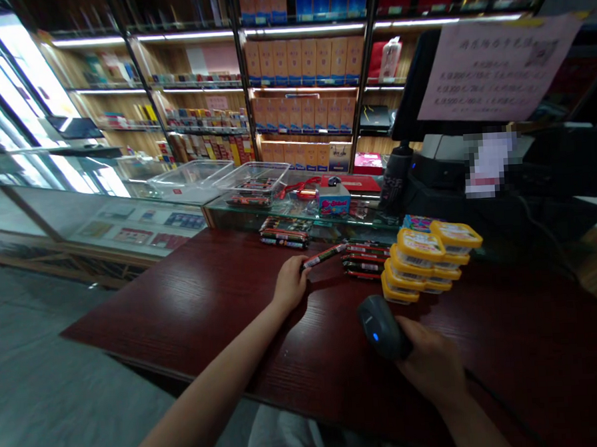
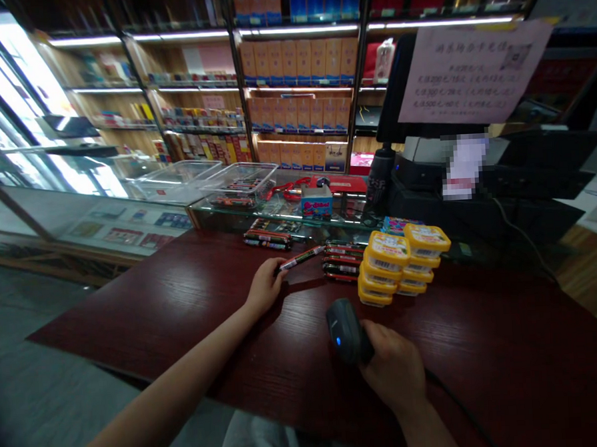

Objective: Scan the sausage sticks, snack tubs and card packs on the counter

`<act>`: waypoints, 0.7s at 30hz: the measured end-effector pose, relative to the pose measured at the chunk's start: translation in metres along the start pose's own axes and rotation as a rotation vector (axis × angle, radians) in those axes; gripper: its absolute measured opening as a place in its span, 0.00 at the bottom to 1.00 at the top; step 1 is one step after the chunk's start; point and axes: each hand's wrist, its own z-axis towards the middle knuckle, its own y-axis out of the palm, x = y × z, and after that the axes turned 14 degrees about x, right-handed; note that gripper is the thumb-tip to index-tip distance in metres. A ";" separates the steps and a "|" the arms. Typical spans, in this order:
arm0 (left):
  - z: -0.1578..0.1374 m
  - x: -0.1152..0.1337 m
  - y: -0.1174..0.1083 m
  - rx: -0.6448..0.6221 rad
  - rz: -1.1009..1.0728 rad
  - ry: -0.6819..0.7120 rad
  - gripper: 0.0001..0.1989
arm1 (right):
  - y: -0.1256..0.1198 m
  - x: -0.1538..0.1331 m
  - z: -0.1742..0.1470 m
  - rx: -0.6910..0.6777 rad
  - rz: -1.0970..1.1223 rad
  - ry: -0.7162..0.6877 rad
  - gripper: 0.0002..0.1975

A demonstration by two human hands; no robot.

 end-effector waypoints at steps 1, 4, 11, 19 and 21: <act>0.005 0.001 0.003 0.000 0.020 0.007 0.09 | 0.002 0.001 -0.001 -0.003 0.006 -0.002 0.14; 0.025 0.010 0.018 0.011 0.088 -0.006 0.09 | 0.005 0.002 -0.001 -0.020 0.021 0.009 0.15; 0.073 0.042 0.082 -0.061 0.159 -0.145 0.11 | 0.011 0.005 -0.003 -0.039 0.054 0.026 0.14; 0.075 0.034 0.121 -0.084 -0.065 -0.090 0.17 | 0.013 0.011 -0.007 0.027 0.058 0.063 0.15; 0.069 0.025 0.119 -0.003 -0.118 -0.234 0.19 | 0.012 0.010 -0.006 0.024 0.050 0.065 0.16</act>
